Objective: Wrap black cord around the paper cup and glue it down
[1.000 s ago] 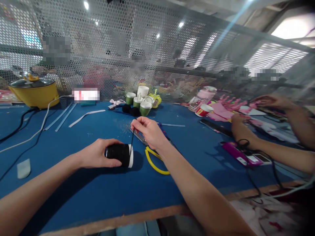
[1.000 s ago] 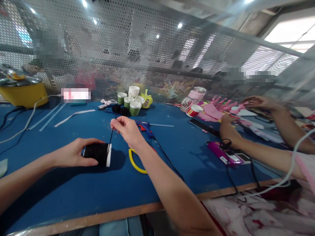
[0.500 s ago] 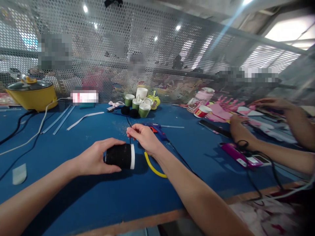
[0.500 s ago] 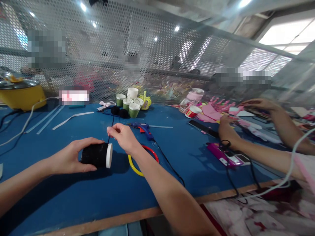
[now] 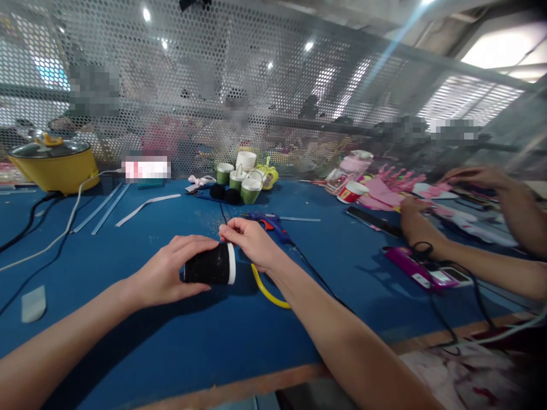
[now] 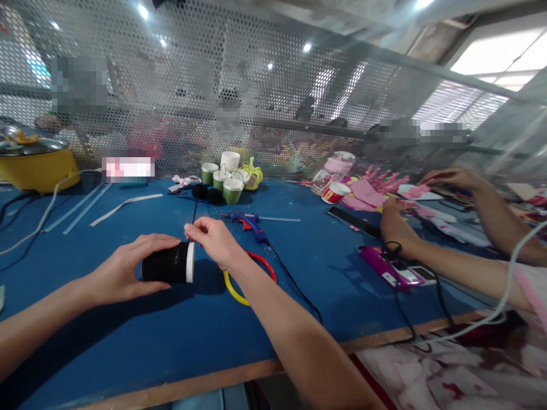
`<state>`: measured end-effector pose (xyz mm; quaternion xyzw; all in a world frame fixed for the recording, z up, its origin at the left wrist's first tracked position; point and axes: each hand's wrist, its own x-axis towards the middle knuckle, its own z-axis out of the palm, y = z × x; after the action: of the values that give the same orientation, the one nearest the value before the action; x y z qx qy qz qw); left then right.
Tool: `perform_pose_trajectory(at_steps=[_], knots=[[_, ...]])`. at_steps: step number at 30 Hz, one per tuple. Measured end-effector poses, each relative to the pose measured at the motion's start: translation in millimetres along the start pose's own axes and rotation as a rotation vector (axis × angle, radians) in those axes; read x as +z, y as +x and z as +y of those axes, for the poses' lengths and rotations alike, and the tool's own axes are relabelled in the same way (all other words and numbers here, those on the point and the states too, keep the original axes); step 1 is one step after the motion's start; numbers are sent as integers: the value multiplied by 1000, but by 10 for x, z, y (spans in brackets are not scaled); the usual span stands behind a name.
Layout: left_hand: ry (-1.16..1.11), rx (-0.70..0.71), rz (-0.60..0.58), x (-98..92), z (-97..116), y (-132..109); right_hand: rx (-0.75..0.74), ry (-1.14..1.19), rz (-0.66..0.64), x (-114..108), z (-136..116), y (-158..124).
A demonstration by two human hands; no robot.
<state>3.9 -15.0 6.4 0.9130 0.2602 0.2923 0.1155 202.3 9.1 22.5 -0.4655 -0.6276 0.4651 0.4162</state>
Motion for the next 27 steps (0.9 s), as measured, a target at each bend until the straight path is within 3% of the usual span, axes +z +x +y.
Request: perform_pose_trajectory(at_steps=[8, 23, 27], knots=[[38, 34, 21, 18, 3, -6, -19, -33, -5, 8, 16, 6], [-53, -40, 27, 44, -6, -5, 15, -99, -11, 23, 47, 15], [-64, -52, 62, 22, 7, 19, -58, -302, 122, -67, -44, -10]])
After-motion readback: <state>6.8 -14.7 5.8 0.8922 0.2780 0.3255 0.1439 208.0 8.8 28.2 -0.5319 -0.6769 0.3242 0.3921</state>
